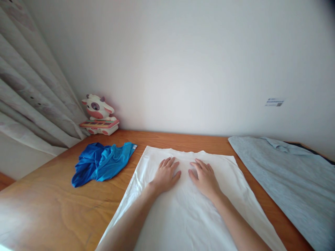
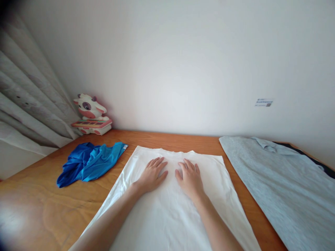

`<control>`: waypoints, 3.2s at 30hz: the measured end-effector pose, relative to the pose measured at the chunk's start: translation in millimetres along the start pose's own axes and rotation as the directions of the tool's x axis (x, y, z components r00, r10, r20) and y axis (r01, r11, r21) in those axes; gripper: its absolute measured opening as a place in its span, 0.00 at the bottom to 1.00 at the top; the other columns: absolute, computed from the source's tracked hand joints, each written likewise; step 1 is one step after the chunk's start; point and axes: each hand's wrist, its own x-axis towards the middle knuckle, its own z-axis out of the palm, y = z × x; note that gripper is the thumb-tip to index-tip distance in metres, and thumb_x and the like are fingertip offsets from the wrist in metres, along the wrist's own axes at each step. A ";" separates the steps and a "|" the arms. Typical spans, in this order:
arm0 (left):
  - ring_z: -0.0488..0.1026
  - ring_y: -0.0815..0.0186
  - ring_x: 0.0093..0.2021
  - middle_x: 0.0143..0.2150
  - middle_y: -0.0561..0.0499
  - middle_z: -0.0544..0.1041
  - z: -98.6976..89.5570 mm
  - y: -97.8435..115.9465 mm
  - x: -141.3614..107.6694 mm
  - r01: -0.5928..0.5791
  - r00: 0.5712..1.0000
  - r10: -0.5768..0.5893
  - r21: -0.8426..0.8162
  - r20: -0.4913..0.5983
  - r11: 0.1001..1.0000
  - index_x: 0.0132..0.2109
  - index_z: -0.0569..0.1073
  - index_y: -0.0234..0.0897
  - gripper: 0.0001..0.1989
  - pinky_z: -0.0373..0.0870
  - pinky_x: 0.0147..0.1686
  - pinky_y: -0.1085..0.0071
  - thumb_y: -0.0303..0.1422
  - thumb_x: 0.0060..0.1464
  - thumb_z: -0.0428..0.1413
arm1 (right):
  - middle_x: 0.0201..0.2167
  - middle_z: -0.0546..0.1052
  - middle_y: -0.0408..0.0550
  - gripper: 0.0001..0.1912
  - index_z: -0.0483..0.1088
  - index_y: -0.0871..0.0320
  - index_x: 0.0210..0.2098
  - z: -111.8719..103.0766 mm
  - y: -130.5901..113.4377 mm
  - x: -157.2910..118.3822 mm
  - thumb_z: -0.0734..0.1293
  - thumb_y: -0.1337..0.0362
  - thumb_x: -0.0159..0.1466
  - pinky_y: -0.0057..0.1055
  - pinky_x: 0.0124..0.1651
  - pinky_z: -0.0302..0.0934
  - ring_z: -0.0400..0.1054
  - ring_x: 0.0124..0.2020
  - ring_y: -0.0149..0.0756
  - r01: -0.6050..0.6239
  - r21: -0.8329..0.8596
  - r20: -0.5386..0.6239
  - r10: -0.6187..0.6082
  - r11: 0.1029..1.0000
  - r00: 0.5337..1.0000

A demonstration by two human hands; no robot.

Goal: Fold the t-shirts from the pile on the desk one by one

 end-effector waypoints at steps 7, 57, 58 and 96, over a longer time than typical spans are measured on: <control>0.61 0.48 0.71 0.70 0.38 0.66 2.2 -1.6 -0.1 0.000 1.000 0.000 0.009 -0.001 1.000 0.65 0.69 0.37 0.23 0.57 0.69 0.48 0.40 0.67 0.50 | 0.66 0.69 0.57 0.21 0.71 0.56 0.58 1.0 1.5 -0.3 0.59 0.61 0.69 0.55 0.70 0.47 0.62 0.67 0.48 -0.003 -0.002 -0.004 0.003 1.000 1.000; 0.76 0.49 0.55 0.54 0.40 0.81 -11.3 -96.7 9.1 0.413 0.905 -0.405 0.037 -0.130 0.910 0.54 0.77 0.38 0.26 0.71 0.54 0.56 0.45 0.65 0.41 | 0.51 0.78 0.60 0.17 0.73 0.61 0.54 -52.1 50.4 -3.6 0.58 0.62 0.73 0.39 0.53 0.62 0.72 0.54 0.48 -0.486 -0.152 -0.108 0.474 0.861 0.874; 0.76 0.50 0.55 0.54 0.40 0.81 -10.6 -95.4 9.3 0.383 0.915 -0.375 0.030 -0.152 0.923 0.53 0.77 0.38 0.25 0.71 0.55 0.57 0.44 0.65 0.41 | 0.52 0.78 0.61 0.17 0.73 0.61 0.54 -55.8 50.1 -5.0 0.58 0.63 0.73 0.38 0.53 0.61 0.72 0.54 0.48 -0.478 -0.141 -0.079 0.471 0.867 0.878; 0.75 0.54 0.59 0.58 0.40 0.79 -68.5 249.9 293.8 -0.139 0.916 0.035 -0.235 -0.399 0.962 0.59 0.74 0.34 0.20 0.69 0.60 0.60 0.33 0.66 0.46 | 0.39 0.82 0.53 0.24 0.69 0.56 0.47 -283.4 176.3 -150.7 0.59 0.42 0.67 0.33 0.41 0.66 0.76 0.41 0.46 -0.379 0.438 -0.341 0.541 0.815 0.769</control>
